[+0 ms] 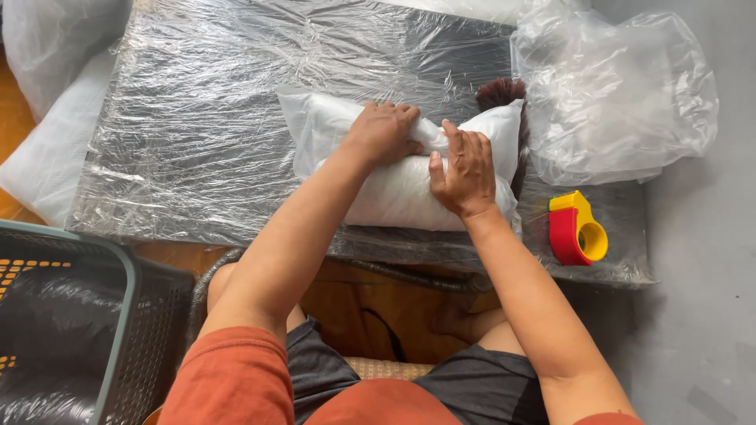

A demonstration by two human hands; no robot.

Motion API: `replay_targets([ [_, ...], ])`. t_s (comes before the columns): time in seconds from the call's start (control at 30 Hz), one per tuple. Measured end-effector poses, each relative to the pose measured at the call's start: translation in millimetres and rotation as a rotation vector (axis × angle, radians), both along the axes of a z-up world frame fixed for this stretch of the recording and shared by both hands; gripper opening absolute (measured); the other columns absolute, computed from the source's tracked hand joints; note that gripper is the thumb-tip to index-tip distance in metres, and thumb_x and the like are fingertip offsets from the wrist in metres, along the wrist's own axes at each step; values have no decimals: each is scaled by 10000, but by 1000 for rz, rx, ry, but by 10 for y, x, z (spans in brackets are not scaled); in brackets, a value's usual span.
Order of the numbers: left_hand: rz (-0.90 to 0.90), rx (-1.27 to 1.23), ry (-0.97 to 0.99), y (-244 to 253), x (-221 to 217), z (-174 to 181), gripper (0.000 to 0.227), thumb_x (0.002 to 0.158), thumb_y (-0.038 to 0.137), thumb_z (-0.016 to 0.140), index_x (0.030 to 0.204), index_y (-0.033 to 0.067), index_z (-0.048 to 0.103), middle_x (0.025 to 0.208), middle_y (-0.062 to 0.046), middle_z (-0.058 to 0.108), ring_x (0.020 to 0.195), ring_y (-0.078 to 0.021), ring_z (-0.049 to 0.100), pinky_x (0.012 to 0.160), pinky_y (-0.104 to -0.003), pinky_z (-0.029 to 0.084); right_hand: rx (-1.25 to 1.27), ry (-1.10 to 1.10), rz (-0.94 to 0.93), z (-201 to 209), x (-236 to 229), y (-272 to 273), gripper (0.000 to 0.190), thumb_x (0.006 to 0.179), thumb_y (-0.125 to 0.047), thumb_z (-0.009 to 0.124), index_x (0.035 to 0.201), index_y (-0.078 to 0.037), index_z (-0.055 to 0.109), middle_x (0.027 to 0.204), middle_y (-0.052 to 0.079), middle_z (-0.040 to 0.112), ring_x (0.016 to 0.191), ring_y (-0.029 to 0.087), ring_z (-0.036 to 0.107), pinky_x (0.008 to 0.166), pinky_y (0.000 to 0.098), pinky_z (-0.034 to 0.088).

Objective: The person is vacuum sealing a pillow by placing it in a plastic bag, using a vacuum cleaner to remove the air, and then sealing the bag with tape.

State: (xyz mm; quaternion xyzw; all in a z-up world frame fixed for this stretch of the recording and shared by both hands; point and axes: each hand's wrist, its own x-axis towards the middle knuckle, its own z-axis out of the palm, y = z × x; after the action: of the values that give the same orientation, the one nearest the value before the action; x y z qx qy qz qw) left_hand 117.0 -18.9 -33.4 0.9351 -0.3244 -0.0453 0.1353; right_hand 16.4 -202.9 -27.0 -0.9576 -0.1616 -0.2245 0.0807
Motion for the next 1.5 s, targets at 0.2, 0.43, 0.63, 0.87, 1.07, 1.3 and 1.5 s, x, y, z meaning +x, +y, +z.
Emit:
replay_targets([
  [0.2, 155, -72, -156, -309, 202, -522, 380, 831, 581, 702, 965, 226, 675, 864, -3, 739, 878, -288, 740, 722, -472, 489, -19, 10, -15, -50, 94, -36, 547, 994, -389, 389, 1374, -42, 576, 995, 132, 640, 1010, 289, 638, 1048, 449, 407],
  [0.43, 0, 25, 156, 142, -542, 396, 1118, 828, 891, 317, 1495, -1, 412, 1414, -225, 587, 1346, -355, 547, 1105, -480, 316, -44, -83, -27, -125, 100, -56, 471, 1048, -413, 392, 1174, -110, 730, 904, 44, 568, 899, 215, 612, 982, 421, 412],
  [0.63, -61, 198, -96, 182, -907, 658, 1369, 628, 938, 640, 1523, -51, 335, 1354, -224, 595, 1269, -358, 565, 1136, -551, 298, -59, -148, -51, -201, 68, -61, 479, 1062, -444, 384, 1098, -142, 754, 882, 22, 553, 863, 182, 594, 968, 412, 413],
  [0.87, -68, 126, -171, 279, -1033, 415, 1215, 704, 858, 655, 1500, -17, 374, 1393, -212, 555, 1303, -359, 521, 1148, -575, 277, -143, -176, 141, 106, -65, -60, 710, 1091, -659, 394, 1102, -49, 756, 1002, 134, 650, 1115, 274, 642, 1184, 511, 269],
  [1.07, -77, 96, -226, 292, -1174, 395, 1182, 703, 850, 667, 1500, 14, 417, 1423, -207, 547, 1348, -364, 479, 1168, -592, 247, -183, 136, 352, 454, 226, -153, 718, 1074, -676, 412, 909, -18, 649, 1232, 218, 716, 1289, 403, 610, 1164, 527, 397],
  [1.3, -70, 57, -258, 322, -1222, 337, 1091, 714, 775, 739, 1478, 50, 453, 1397, -175, 577, 1338, -350, 512, 1145, -573, 288, -387, 299, 294, 443, -294, -204, 1384, 670, -959, 529, 1617, 5, 233, 1438, 327, 524, 1362, 446, 510, 1165, 536, 309],
  [1.5, -67, 55, -292, 302, -1164, 294, 1071, 693, 736, 779, 1470, 71, 464, 1393, -167, 592, 1332, -357, 532, 1143, -582, 304, -401, 139, 299, 282, -291, -261, 1404, 566, -906, 661, 1612, -34, 321, 1436, 273, 532, 1330, 416, 527, 1138, 530, 338],
])
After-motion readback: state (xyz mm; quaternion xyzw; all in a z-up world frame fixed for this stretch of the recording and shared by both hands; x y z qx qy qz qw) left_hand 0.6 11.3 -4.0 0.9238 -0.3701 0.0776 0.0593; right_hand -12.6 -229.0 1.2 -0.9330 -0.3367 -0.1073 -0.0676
